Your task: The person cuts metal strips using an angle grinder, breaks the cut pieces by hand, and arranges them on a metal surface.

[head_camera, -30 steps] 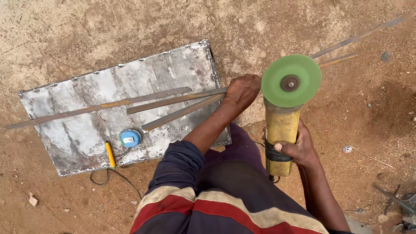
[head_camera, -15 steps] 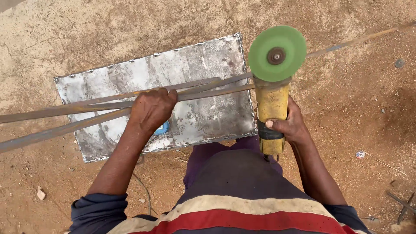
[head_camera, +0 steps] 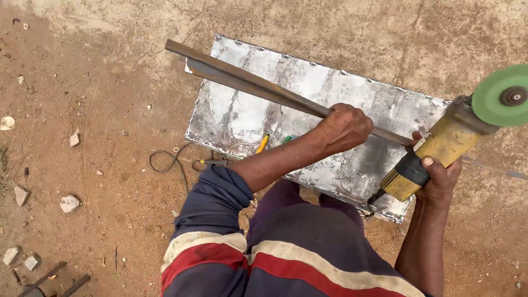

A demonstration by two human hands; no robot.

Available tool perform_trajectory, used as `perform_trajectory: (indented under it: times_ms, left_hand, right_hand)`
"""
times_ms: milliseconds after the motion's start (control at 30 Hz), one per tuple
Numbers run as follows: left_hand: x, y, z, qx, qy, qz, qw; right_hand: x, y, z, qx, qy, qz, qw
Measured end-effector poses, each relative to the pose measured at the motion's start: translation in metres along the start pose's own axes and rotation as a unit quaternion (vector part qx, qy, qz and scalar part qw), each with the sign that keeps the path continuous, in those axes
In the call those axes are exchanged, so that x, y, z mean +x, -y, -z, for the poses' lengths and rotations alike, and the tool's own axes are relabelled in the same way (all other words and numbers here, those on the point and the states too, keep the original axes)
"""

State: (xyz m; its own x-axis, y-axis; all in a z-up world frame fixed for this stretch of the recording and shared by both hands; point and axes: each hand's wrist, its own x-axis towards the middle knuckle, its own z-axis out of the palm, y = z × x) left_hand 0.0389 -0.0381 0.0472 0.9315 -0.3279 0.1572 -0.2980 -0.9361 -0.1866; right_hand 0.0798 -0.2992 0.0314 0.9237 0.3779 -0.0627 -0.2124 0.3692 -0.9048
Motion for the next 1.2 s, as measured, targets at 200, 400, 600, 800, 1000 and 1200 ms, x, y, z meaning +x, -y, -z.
perform_trajectory:
  times_ms: [200,400,600,800,1000,1200]
  left_hand:
    - [0.009,-0.025,-0.016,0.122,-0.042,-0.062,0.99]
    - [-0.009,-0.011,0.019,0.137,0.001,-0.05,0.989]
    - [-0.011,-0.008,0.038,0.115,0.071,-0.042,0.99]
    - [-0.017,-0.012,0.023,0.032,0.112,0.034,0.993]
    - [-0.023,-0.01,0.014,-0.063,0.039,0.085,0.994]
    - [-0.019,-0.011,0.011,-0.044,0.05,0.07,0.995]
  right_hand:
    - [0.0,-0.005,0.026,-0.015,0.001,-0.02,1.0]
    - [0.004,-0.007,0.037,0.044,-0.001,-0.005,0.999]
    - [0.004,-0.025,0.038,0.055,-0.017,-0.03,0.998]
    - [0.007,-0.027,0.028,0.052,-0.014,-0.028,0.998]
    - [0.0,-0.029,0.023,0.072,-0.011,-0.022,0.997]
    - [-0.006,-0.036,0.021,0.084,-0.015,-0.013,0.996]
